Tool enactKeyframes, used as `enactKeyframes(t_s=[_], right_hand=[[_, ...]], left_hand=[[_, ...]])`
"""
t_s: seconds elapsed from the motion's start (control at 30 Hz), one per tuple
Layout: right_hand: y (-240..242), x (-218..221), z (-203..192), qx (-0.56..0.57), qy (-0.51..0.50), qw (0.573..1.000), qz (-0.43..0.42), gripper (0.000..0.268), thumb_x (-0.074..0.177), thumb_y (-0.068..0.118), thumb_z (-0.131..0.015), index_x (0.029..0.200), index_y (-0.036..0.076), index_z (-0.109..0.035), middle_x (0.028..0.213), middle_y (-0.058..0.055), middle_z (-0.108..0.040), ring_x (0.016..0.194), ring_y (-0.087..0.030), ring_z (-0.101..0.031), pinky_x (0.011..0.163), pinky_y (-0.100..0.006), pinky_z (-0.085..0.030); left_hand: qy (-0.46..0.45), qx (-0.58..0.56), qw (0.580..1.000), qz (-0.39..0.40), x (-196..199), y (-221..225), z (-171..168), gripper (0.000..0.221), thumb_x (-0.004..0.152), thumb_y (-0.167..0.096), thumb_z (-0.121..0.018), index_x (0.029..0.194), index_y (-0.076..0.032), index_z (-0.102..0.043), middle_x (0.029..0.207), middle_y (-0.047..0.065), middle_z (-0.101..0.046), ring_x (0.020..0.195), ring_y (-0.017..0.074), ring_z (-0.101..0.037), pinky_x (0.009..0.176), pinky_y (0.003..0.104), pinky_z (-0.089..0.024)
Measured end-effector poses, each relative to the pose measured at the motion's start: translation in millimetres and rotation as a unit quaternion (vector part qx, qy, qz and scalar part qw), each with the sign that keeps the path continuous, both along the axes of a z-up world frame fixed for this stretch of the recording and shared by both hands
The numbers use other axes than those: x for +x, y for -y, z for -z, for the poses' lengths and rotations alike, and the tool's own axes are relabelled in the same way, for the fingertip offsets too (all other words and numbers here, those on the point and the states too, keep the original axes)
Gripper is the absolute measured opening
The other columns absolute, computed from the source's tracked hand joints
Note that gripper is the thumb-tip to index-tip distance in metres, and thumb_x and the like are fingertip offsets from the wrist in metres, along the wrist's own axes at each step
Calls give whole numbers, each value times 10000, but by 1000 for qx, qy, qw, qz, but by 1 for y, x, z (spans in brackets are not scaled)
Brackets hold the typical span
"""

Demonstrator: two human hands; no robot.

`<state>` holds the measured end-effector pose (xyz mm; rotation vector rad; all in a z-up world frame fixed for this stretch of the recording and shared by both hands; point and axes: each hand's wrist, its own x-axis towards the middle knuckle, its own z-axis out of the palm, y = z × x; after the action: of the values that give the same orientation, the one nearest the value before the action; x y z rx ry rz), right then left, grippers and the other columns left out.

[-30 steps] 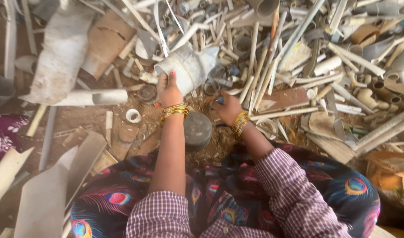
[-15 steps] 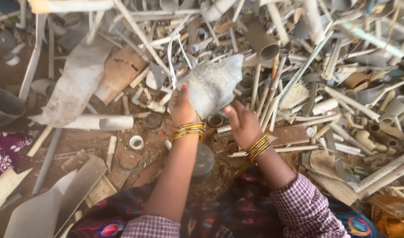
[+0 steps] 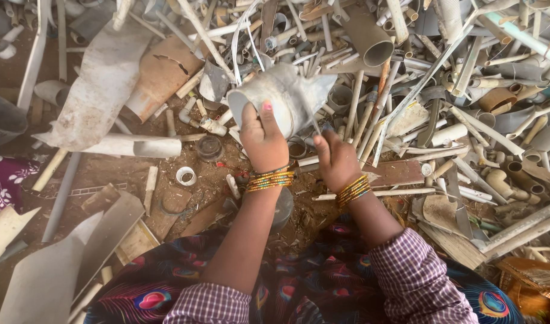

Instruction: The person scrapes a PVC pipe fitting with a small metal tool to remove dirt and debris while sitting on the ground in a scrap yard.

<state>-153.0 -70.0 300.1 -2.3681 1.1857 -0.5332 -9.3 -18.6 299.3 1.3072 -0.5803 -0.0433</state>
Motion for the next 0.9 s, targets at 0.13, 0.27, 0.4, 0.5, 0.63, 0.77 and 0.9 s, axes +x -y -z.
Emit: enactKeyframes(t_s=[0.13,0.27,0.4,0.5,0.63,0.77,0.9], right_hand=[[-3,1,6,25,-19,999,19,733,996,623,-307,1268,2,-585,614,-114,-625,573,-252,-666,559,-426,-581],[-5,1,9,-16,-7,1000,-13,625,1050,570,-291,1007,34,-608,608,-143,-626,564,-284,-649,600,-440,-561],[3,-7,3,-35,40,998,12,616,1072,558,-315,968,25,-606,647,-148,-626,582,-280,-645,588,-449,-557],[-4,-7,7,4,-13,1000,7,603,1032,571,-303,1000,45,-597,621,-135,-627,541,-263,-642,539,-431,-576],[0,-8,18,22,-47,999,8,631,1008,594,-259,1035,64,-600,610,-121,-611,517,-259,-617,487,-408,-575],[25,-16,20,-30,26,999,32,684,1091,599,-289,1089,9,-635,683,-80,-645,623,-186,-652,556,-362,-568],[31,-21,19,-25,-6,1000,9,669,1048,589,-267,1048,38,-647,634,-93,-633,539,-192,-625,520,-359,-566]], left_hand=[[-40,18,999,-6,-2,3,2,351,1085,-275,-517,852,-13,-520,646,97,-582,575,176,-560,553,335,-452],[8,-41,999,5,-2,2,7,291,1083,-256,-501,921,-19,-547,698,70,-600,600,163,-572,561,336,-461],[6,12,1000,-6,-10,3,3,297,1076,-227,-531,875,-7,-527,631,101,-551,544,182,-520,526,352,-417],[-8,-8,1000,-1,-8,3,1,289,1069,-223,-514,880,-5,-524,644,95,-590,555,167,-566,532,332,-438],[-9,-39,999,4,-5,6,8,259,1077,-200,-521,929,7,-568,738,96,-634,638,160,-594,613,326,-483],[-50,-30,998,24,-3,13,21,247,1068,-195,-544,979,22,-621,770,88,-633,666,159,-573,630,330,-471],[-167,-28,985,29,8,21,29,241,1037,-201,-575,999,12,-682,812,53,-666,686,138,-580,640,303,-477]])
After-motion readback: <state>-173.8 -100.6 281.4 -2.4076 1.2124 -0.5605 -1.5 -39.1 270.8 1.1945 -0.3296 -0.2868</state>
